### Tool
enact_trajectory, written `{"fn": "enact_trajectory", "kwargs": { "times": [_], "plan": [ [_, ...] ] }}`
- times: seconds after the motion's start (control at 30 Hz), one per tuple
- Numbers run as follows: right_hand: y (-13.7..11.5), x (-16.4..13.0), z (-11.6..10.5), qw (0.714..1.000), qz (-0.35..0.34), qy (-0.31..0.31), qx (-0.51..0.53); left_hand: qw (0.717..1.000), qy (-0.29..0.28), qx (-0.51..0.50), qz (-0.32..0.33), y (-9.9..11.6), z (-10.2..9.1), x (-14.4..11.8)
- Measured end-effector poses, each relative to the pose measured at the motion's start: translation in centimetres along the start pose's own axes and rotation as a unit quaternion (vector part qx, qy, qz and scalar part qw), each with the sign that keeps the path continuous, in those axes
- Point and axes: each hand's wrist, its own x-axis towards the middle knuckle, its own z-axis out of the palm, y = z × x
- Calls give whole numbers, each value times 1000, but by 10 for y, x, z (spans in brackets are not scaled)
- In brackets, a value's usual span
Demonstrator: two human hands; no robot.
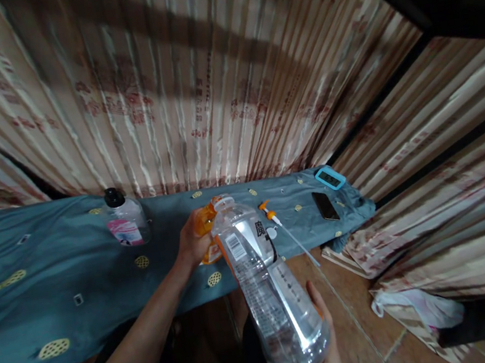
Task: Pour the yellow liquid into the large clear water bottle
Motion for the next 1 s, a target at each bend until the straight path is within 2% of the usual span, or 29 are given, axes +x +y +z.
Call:
{"fn": "enact_trajectory", "kwargs": {
  "times": [1.0],
  "plan": [
    [-3,-2,0,999,25,0,-38,1000,-6,-4,-11,2,-1,0]
  ]
}}
